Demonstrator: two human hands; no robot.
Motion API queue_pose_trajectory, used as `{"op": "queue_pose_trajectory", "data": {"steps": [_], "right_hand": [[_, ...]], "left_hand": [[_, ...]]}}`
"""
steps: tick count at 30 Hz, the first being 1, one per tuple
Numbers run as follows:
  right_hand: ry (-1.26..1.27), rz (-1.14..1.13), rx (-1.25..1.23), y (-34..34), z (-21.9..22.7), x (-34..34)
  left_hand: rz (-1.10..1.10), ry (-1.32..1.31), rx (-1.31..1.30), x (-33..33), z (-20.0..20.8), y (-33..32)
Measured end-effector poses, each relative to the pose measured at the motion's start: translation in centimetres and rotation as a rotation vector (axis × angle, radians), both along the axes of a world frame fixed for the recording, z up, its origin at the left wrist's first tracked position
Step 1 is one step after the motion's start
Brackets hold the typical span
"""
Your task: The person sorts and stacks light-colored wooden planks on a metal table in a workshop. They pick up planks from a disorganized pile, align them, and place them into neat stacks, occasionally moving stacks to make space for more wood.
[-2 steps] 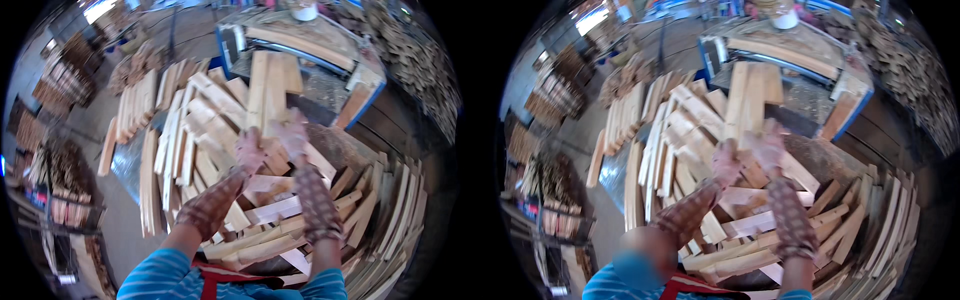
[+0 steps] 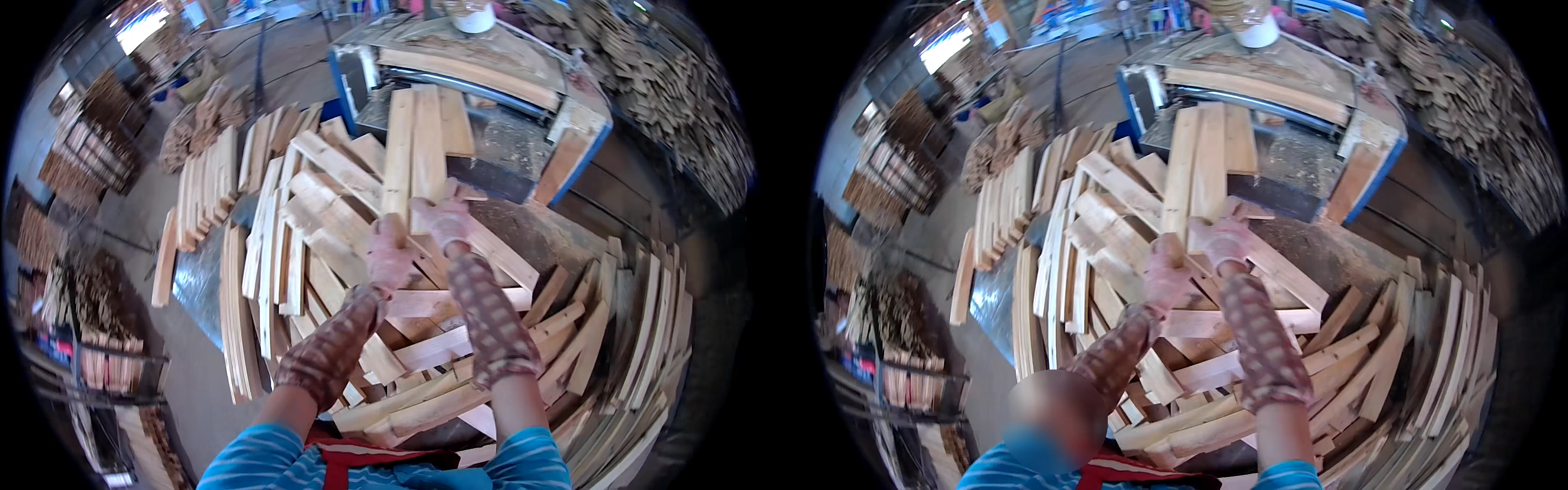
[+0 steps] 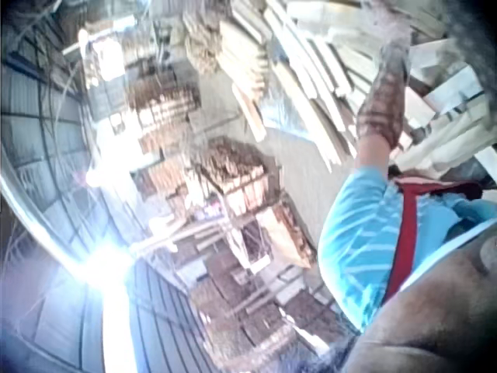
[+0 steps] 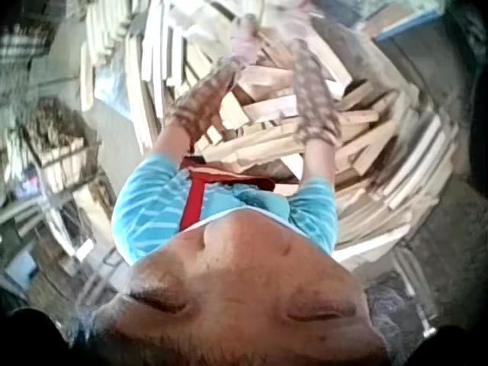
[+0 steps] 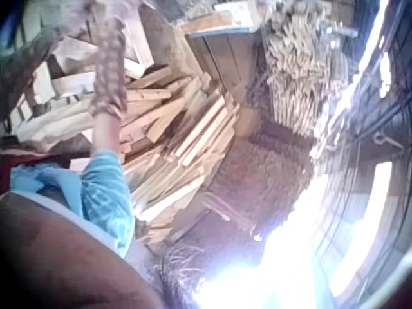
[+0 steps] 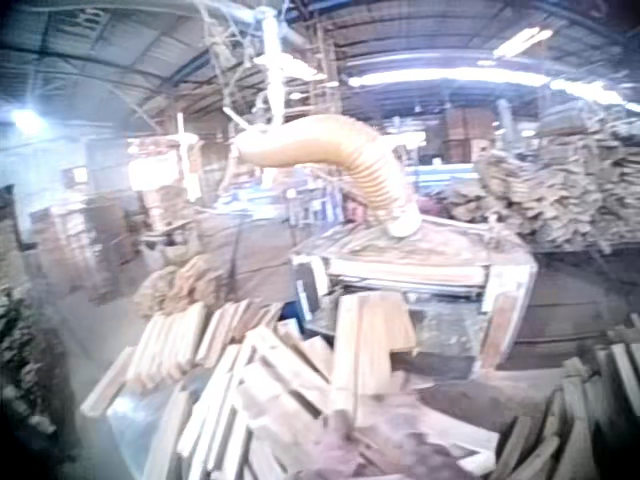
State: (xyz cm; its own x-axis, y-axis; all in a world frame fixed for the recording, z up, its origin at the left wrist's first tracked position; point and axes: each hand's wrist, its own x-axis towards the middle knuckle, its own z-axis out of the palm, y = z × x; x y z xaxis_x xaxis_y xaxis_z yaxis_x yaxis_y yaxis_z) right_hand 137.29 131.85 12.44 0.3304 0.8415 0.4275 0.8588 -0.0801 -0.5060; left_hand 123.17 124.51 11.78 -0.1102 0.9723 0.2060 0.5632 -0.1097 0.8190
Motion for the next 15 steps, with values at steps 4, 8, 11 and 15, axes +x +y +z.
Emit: {"op": "queue_pose_trajectory", "data": {"steps": [4,8,11,15], "right_hand": [[0.42,0.082,-0.525,-1.0,-0.2,0.5],[0.691,0.392,-0.256,-8.1,-1.2,2.4],[1.072,0.356,-0.274,-18.2,1.7,4.2],[0.849,0.237,-0.215,-32.0,2.8,6.9]], "left_hand": [[0.096,-0.041,-0.022,-3.6,0.1,-1.2],[0.18,0.291,0.01,-7.2,-1.7,-2.3],[0.097,0.47,0.183,-7.5,-1.1,-2.1],[-0.244,0.115,0.163,-4.5,0.6,1.9]]}}
